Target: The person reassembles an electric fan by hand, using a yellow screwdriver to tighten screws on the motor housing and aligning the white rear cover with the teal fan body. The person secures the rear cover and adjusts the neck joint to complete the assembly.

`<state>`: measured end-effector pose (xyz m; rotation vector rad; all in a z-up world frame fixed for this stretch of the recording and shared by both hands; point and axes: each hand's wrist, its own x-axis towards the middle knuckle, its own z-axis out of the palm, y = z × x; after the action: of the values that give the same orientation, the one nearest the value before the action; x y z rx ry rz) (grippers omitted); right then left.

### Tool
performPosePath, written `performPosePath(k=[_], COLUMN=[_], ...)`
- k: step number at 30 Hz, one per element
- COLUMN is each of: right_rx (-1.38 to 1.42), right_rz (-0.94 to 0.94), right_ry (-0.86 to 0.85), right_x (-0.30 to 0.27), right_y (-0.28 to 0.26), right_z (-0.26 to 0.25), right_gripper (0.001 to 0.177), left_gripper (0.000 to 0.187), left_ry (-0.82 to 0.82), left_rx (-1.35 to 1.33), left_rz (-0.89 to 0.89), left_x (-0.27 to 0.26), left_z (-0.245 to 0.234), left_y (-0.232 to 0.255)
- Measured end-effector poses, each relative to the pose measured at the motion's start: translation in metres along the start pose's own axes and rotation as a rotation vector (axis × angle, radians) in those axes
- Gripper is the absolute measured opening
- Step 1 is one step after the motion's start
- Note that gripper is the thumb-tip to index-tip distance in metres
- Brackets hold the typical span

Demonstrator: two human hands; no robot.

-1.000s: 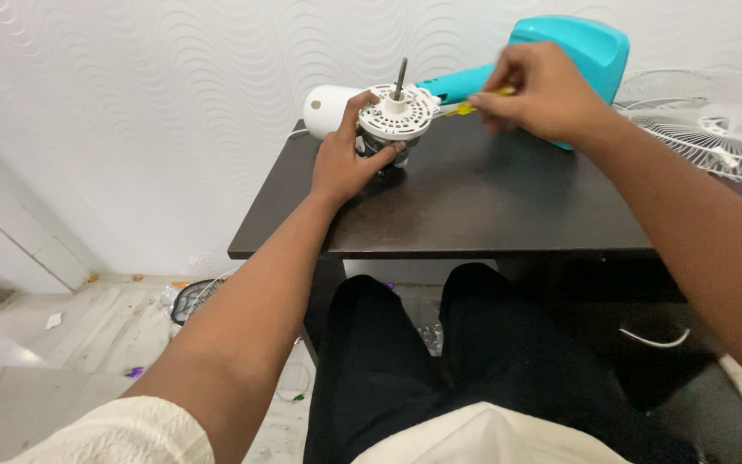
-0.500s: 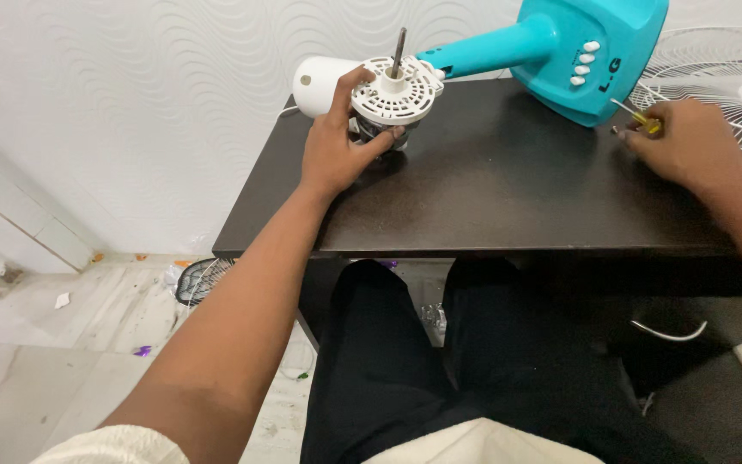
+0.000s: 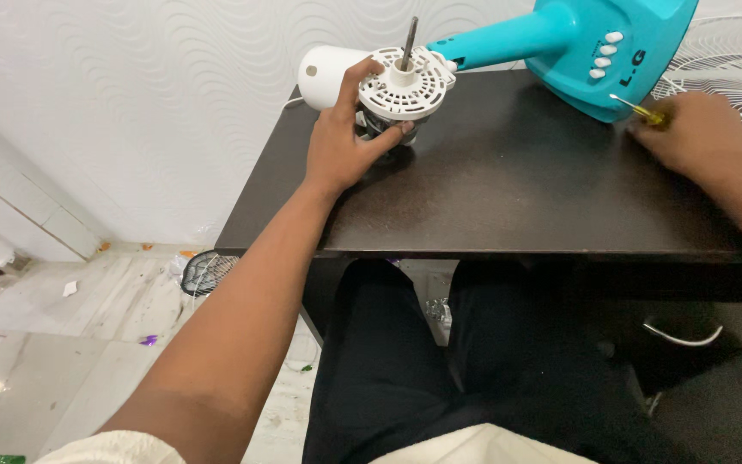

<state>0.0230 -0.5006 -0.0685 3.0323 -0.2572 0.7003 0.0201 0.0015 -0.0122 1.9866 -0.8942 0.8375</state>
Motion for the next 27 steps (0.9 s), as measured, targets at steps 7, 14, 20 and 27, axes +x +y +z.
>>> performPosePath(k=[7, 14, 20, 27], right_rx=[-0.002, 0.608, 1.178, 1.117], right_rz=[0.107, -0.28, -0.381, -0.556], right_ry=[-0.097, 0.136, 0.059, 0.012], right_x=[-0.012, -0.042, -0.013, 0.012], right_y=[-0.014, -0.11, -0.201, -0.242], right_z=[-0.015, -0.081, -0.13, -0.13], right_gripper=[0.043, 0.018, 0.013, 0.024], left_gripper=[0.075, 0.074, 0.078, 0.093], left_ry=[0.006, -0.016, -0.036, -0.052], left_rx=[0.015, 0.08, 0.154, 0.195], left_rz=[0.013, 0.035, 0.058, 0.093], left_x=[-0.003, -0.001, -0.006, -0.006], left_z=[0.0, 0.004, 0.001, 0.001], left_y=[-0.001, -0.001, 0.002, 0.002])
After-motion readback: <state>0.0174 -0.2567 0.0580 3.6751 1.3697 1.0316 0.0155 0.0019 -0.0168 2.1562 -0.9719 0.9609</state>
